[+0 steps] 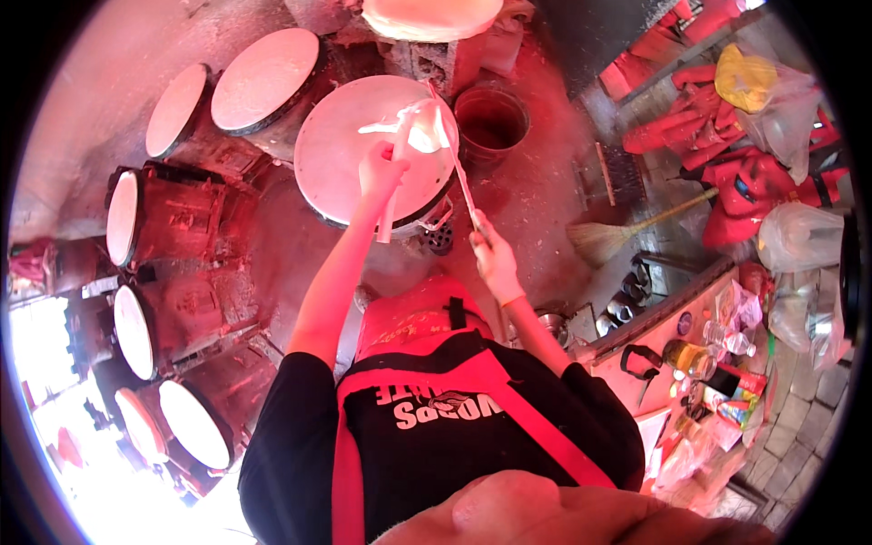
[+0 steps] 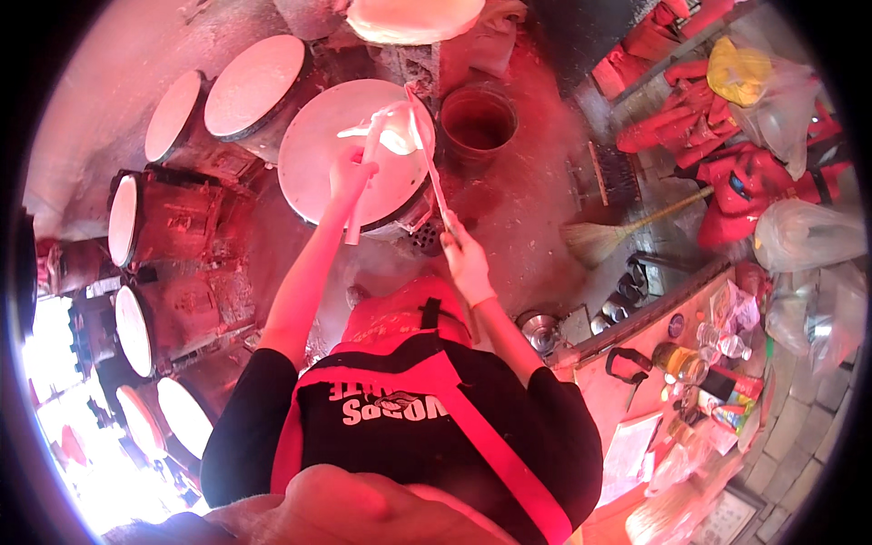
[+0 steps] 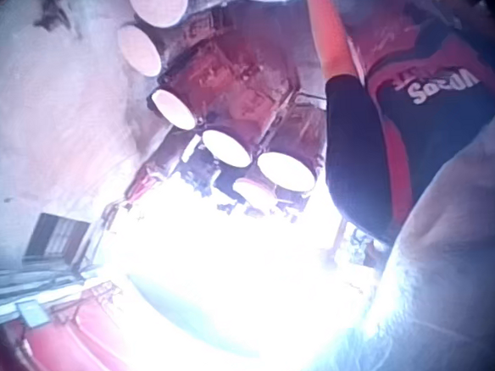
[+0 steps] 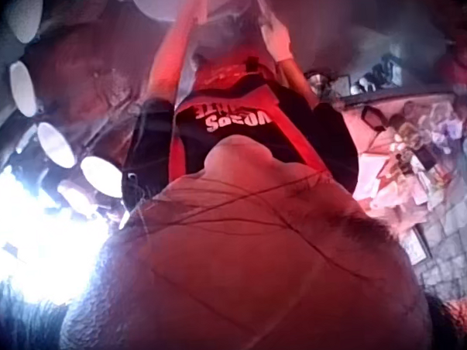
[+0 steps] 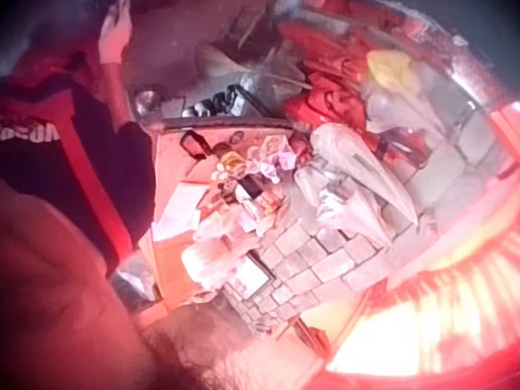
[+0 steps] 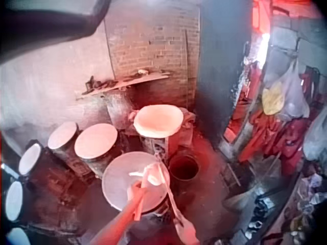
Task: The person spreads batter onto heated circular plates using a ladle and a wooden stick, flips the thin cooked sheets by hand, and stacks them.
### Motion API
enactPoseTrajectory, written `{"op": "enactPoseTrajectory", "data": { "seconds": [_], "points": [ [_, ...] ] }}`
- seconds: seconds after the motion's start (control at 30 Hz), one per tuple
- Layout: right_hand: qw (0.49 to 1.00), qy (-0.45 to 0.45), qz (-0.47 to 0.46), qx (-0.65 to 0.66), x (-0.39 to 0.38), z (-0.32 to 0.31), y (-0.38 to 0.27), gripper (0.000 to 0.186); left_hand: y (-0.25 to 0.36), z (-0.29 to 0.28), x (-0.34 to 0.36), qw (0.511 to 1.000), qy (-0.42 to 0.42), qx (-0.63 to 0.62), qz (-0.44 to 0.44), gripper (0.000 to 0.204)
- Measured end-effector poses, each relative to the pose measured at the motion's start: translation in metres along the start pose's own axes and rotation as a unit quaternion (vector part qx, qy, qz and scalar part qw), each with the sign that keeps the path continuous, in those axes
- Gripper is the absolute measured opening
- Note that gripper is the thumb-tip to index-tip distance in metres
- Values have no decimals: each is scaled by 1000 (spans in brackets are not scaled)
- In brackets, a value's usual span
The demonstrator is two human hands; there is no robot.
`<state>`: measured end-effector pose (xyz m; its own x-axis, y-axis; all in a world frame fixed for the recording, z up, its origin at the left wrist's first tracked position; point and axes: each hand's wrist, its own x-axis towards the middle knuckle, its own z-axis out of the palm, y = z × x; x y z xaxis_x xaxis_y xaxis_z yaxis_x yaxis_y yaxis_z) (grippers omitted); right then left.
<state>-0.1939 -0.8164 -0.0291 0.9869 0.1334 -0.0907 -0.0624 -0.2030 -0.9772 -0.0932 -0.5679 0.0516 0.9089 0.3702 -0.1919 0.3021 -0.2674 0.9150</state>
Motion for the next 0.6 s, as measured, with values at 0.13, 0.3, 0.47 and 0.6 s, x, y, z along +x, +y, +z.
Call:
{"op": "enactPoseTrajectory", "data": {
  "seconds": [0.13,0.3,0.47,0.6],
  "points": [
    [947,34,86,-306,-7,40,-38,46,-21,3,33,986,2,-165,-33,20],
    [965,123,39,-230,33,107,-43,46,20,-53,64,891,-142,-429,-40,26],
    [908,79,226,345,41,135,-56,43,82,-147,86,657,-474,-582,-70,29],
    [863,191,218,414,6,183,-58,40,97,-202,78,639,-513,-566,-87,16]
  ]
}}
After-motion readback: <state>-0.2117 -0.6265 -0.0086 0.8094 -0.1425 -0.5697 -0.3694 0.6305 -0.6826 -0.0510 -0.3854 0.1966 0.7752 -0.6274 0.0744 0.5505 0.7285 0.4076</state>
